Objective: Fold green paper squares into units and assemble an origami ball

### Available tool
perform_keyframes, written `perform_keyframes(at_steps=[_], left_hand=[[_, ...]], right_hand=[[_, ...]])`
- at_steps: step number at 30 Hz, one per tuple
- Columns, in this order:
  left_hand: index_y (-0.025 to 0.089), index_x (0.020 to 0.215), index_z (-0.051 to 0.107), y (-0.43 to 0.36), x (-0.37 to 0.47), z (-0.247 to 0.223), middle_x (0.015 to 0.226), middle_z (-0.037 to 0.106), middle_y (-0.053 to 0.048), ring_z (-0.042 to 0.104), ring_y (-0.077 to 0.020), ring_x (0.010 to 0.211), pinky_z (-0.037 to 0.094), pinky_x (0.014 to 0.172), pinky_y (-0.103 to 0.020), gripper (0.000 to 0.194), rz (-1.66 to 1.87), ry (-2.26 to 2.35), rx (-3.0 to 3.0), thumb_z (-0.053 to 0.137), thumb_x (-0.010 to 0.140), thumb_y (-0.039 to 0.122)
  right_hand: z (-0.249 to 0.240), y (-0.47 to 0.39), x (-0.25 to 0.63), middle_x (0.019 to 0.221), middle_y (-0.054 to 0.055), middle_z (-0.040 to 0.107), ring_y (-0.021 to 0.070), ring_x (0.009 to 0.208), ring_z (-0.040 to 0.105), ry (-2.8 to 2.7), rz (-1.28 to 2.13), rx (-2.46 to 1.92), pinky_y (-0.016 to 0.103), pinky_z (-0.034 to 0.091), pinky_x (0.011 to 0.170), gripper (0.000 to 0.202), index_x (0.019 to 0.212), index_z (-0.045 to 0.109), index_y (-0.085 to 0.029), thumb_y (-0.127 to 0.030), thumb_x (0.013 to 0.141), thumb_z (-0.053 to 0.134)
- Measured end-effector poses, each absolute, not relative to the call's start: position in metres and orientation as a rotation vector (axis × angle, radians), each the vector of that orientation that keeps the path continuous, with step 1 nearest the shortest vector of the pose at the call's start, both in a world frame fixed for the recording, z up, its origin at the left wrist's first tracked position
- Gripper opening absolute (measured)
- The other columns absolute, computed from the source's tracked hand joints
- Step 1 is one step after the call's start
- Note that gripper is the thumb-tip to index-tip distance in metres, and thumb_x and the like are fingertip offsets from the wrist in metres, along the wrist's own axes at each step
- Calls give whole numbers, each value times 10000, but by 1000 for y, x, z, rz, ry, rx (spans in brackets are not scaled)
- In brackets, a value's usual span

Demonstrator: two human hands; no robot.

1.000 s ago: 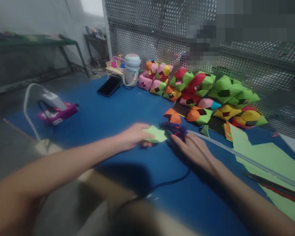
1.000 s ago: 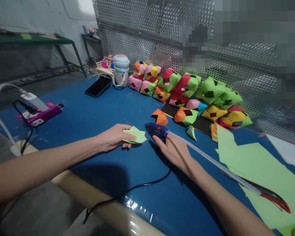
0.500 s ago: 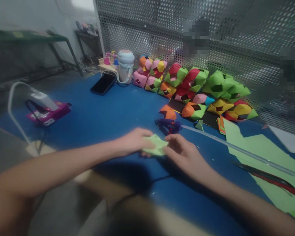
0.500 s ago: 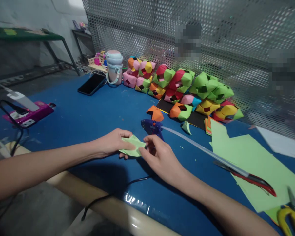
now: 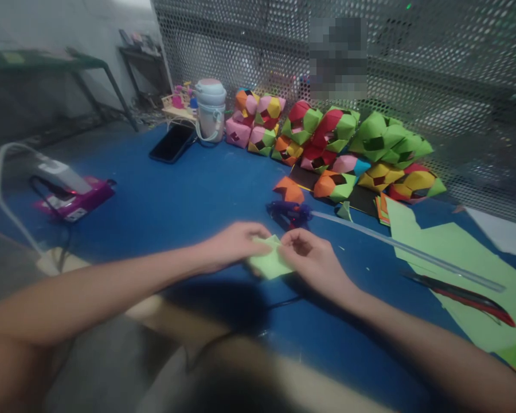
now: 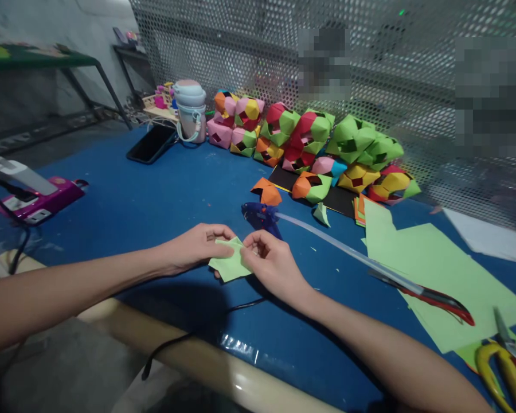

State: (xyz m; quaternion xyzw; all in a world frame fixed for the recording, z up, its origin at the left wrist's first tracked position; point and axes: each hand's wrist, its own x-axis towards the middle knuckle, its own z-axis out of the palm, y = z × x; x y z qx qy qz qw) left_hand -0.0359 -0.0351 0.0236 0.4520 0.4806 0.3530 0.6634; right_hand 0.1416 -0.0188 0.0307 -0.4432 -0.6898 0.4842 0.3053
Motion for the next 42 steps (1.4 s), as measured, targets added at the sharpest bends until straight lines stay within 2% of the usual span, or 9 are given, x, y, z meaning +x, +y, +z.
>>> perform_keyframes(at_steps=[6, 10, 17, 21, 26, 30, 33, 36, 42], left_hand=[[109, 768, 590, -36, -37, 24, 646, 655, -60, 653, -167, 553, 562, 485, -295, 95, 865, 1010, 951, 631, 747, 192], [117, 724, 565, -35, -38, 24, 621, 648, -53, 658, -169, 532, 568, 494, -305, 111, 864, 995, 946, 643, 748, 192], [114, 742, 579, -35, -41, 28, 609, 662, -62, 667, -179, 520, 550, 503, -292, 105, 803, 951, 919, 654, 717, 182], [117, 704, 586, -34, -42, 28, 607, 637, -32, 635, -137, 548, 516, 520, -249, 69, 797, 928, 889, 639, 669, 144], [122, 680, 610, -33, -42, 26, 574, 568, 16, 518, -77, 518, 405, 477, -186, 125, 756, 1028, 1026, 658, 686, 237], [138, 697, 623, -33, -43, 24, 618, 587, 15, 512, -86, 560, 376, 506, -190, 122, 754, 1182, 1266, 658, 692, 254], [151, 683, 620, -34, -44, 26, 617, 572, 23, 484, -86, 576, 354, 516, -188, 115, 790, 1265, 1392, 623, 709, 263], [158, 670, 612, -35, -45, 28, 598, 545, 36, 448, -82, 565, 335, 515, -185, 133, 791, 1291, 1494, 605, 720, 281], [156, 675, 603, -37, -44, 24, 591, 525, 50, 425, -73, 562, 320, 529, -183, 124, 686, 1187, 1635, 628, 698, 275]], right_hand=[[30, -18, 143, 605, -34, 533, 100, 555, 487, -1823, 1266, -1108, 208, 406, 489, 99, 750, 559, -185, -270, 709, 589], [25, -19, 144, 653, -20, 565, 107, 582, 520, -1840, 1231, -1018, 216, 428, 510, 113, 825, 586, -190, -268, 744, 579], [26, -18, 147, 689, -11, 609, 110, 620, 546, -2011, 1065, -918, 224, 438, 562, 97, 763, 625, -194, -213, 779, 531], [24, -17, 148, 707, -2, 610, 109, 623, 548, -2084, 933, -827, 226, 424, 557, 133, 758, 631, -191, -168, 799, 506], [18, -17, 149, 741, 16, 623, 122, 668, 565, -2170, 829, -722, 248, 444, 607, 179, 767, 627, -191, -139, 829, 468], [20, -19, 149, 764, 25, 647, 134, 694, 583, -2153, 868, -768, 258, 462, 621, 163, 830, 639, -194, -192, 847, 477], [23, -20, 147, 721, 9, 642, 119, 595, 552, -2094, 961, -939, 233, 441, 535, 168, 901, 639, -187, -302, 841, 531], [24, -21, 145, 645, -11, 608, 93, 516, 488, -2115, 942, -973, 214, 397, 491, 166, 805, 630, -174, -317, 832, 550], [18, -19, 146, 640, 4, 598, 107, 583, 526, -2274, 791, -769, 227, 393, 552, 194, 686, 588, -169, -197, 843, 477]])
